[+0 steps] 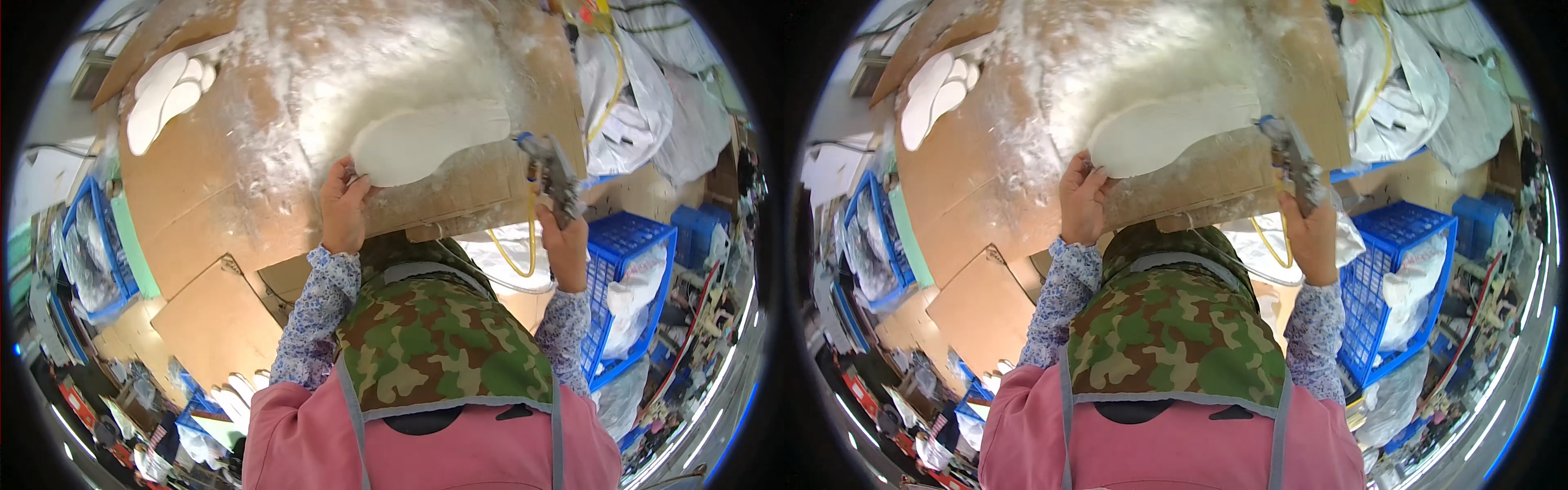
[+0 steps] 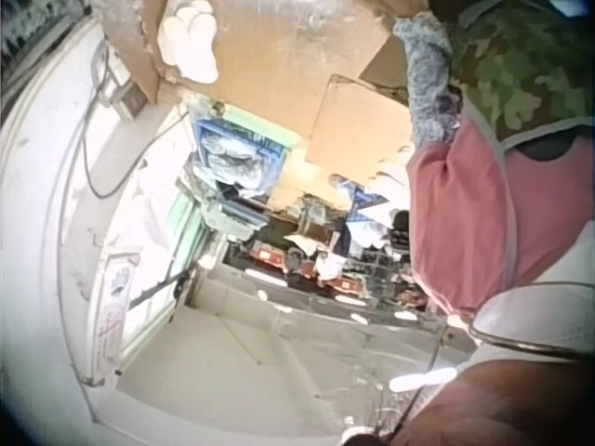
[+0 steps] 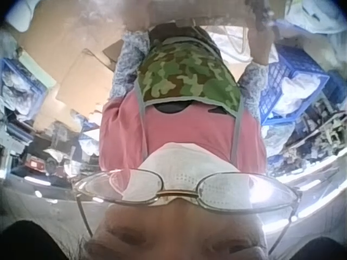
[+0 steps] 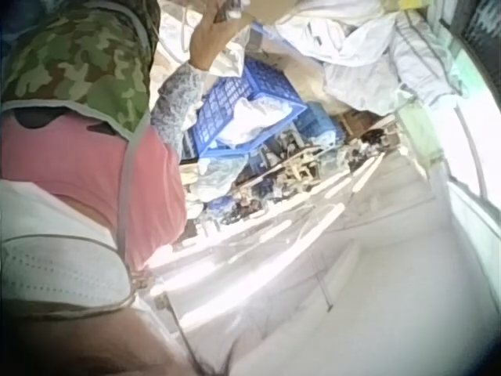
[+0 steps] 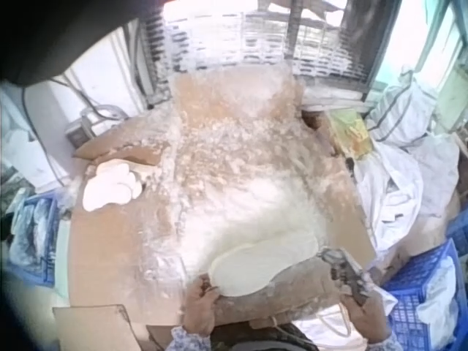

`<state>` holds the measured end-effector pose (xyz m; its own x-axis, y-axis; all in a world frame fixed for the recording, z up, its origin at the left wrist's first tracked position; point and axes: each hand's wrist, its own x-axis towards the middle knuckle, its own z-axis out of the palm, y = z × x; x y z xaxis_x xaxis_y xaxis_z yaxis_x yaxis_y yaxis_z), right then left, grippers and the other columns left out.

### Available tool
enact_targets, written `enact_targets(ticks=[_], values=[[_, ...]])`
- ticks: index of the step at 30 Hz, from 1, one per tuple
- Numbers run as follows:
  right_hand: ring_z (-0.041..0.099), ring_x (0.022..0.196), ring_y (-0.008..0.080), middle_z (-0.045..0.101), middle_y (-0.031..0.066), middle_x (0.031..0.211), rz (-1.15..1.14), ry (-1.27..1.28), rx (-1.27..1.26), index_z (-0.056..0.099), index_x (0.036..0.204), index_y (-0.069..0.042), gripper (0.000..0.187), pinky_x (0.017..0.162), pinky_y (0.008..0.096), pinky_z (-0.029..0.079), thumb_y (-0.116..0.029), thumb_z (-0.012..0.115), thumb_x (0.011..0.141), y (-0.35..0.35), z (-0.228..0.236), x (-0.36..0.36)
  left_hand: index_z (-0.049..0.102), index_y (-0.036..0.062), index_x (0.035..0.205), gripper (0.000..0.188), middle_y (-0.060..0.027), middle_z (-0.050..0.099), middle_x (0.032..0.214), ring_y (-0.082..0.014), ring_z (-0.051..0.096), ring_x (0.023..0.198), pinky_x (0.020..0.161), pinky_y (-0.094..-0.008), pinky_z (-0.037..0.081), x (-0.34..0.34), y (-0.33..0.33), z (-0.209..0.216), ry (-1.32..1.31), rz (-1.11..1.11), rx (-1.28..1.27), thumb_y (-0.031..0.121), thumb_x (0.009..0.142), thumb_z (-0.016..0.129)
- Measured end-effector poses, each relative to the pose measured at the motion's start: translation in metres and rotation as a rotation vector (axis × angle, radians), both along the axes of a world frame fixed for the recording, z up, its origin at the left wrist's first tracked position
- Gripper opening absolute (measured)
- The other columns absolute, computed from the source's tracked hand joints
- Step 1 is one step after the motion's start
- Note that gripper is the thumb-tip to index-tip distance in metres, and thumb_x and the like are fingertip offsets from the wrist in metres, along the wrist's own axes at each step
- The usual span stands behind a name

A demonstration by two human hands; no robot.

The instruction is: Applying glue using a pneumatic spray gun to shoe insoles and arranging them on a cardboard board.

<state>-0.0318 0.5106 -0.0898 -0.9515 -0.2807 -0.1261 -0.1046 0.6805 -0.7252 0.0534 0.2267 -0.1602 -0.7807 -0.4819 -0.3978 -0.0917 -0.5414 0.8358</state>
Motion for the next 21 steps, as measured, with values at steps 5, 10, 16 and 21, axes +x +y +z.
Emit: enact_targets(ticks=[5,10,16,21], values=[[0.045,0.061,0.0046,0.057,0.0015,0.087,-0.110,-0.153,-0.201,0.056,0.108,0.001,0.026,0.049,0.0225,0.033,-0.008,0.059,0.084,0.011,0.015,-0.008,0.051,0.0018,0.115,0.030,-0.0055,0.059,0.100,-0.0136,0.058,0.088,0.077,-0.0267,0.050,0.009,-0.022,0.068,0.135,0.074,-0.011,0.000,0.085,0.047],[0.035,0.054,0.0011,0.057,0.0034,0.108,0.103,-0.212,-0.166,0.052,0.118,0.001,0.034,0.044,0.0186,0.027,-0.001,0.054,0.084,-0.009,0.024,-0.003,0.049,0.0038,0.117,0.033,-0.0053,0.057,0.104,-0.0124,0.056,0.090,0.076,-0.0282,0.050,0.080,-0.078,0.104,0.192,0.259,-0.077,0.001,0.085,0.050],[0.032,0.050,0.0015,0.057,0.0028,0.111,0.306,-0.342,-0.192,0.044,0.127,0.000,0.044,0.041,0.0183,0.023,-0.002,0.051,0.084,-0.064,0.025,0.003,0.050,0.0017,0.114,0.031,-0.0097,0.057,0.102,-0.0208,0.058,0.093,0.078,-0.0342,0.052,0.238,-0.156,0.064,0.065,0.728,-0.194,-0.001,0.083,0.049],[0.032,0.046,0.0027,0.059,0.0019,0.101,0.406,-0.279,-0.148,0.053,0.118,-0.001,0.036,0.040,0.0187,0.024,-0.008,0.054,0.083,-0.128,-0.003,0.010,0.043,-0.0006,0.119,0.038,-0.0121,0.054,0.113,-0.0259,0.055,0.105,0.089,-0.0392,0.050,0.411,-0.227,-0.020,-0.026,1.064,-0.207,-0.007,0.081,0.042]])
